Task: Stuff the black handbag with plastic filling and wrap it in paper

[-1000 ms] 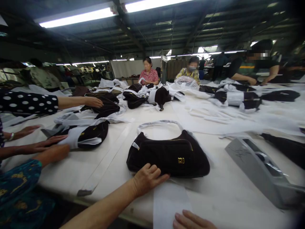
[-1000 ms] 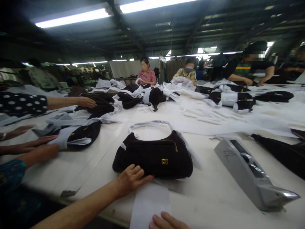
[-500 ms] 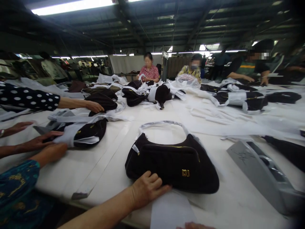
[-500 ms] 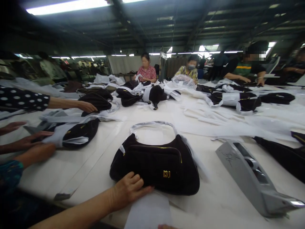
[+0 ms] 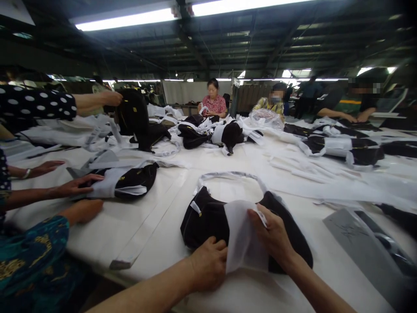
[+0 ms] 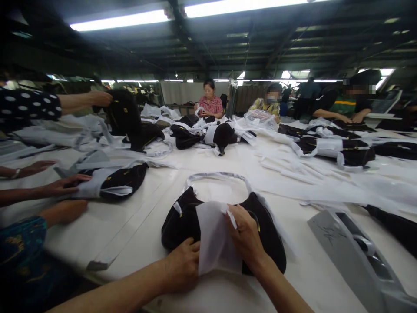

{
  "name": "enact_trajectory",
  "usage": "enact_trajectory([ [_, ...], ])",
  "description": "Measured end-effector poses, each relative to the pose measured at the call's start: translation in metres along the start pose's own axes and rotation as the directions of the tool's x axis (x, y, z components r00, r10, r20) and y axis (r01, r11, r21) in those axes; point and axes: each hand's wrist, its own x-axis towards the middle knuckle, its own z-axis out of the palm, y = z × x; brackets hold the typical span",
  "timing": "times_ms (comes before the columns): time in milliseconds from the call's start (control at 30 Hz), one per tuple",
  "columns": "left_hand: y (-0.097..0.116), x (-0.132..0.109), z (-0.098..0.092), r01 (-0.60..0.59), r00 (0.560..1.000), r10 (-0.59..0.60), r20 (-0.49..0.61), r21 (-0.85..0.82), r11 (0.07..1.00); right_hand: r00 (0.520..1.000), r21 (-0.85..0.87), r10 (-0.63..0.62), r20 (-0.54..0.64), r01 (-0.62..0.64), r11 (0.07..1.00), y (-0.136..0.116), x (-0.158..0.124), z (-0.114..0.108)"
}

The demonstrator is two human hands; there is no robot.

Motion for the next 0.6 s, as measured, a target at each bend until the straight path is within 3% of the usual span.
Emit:
enact_trajectory([
  [100, 0.003, 0.0, -0.003, 0.086, 0.988, -0.105, -0.11, -0.165, 0.982, 0.997, -0.082, 0.076, 0.022, -0.074, 0.994, 0.005, 0.004, 0.012],
  [167, 0.007, 0.002, 0.0, 0.134, 0.96, -0.176, -0.22, -0.192, 0.972, 0.991, -0.13, 0.121, 0.048, -0.114, 0.985, 0.008, 0.004, 0.015],
  [300, 0.012, 0.01, 0.013, 0.276, 0.832, -0.349, -0.431, -0.223, 0.935, 0.976, -0.11, 0.205, 0.069, -0.197, 0.974, 0.016, 0.005, 0.019],
  [400, 0.015, 0.015, 0.023, 0.366, 0.759, -0.454, -0.466, -0.271, 0.89, 0.97, -0.079, 0.231, 0.08, -0.225, 0.971, 0.023, 0.007, 0.024],
  [500, 0.015, 0.017, 0.028, 0.399, 0.729, -0.504, -0.463, -0.311, 0.863, 0.96, -0.142, 0.254, 0.115, -0.237, 0.961, 0.028, 0.011, 0.027],
  [600, 0.015, 0.019, 0.028, 0.411, 0.706, -0.526, -0.474, -0.331, 0.849, 0.942, -0.309, 0.276, 0.19, -0.21, 0.928, 0.029, 0.019, 0.029],
])
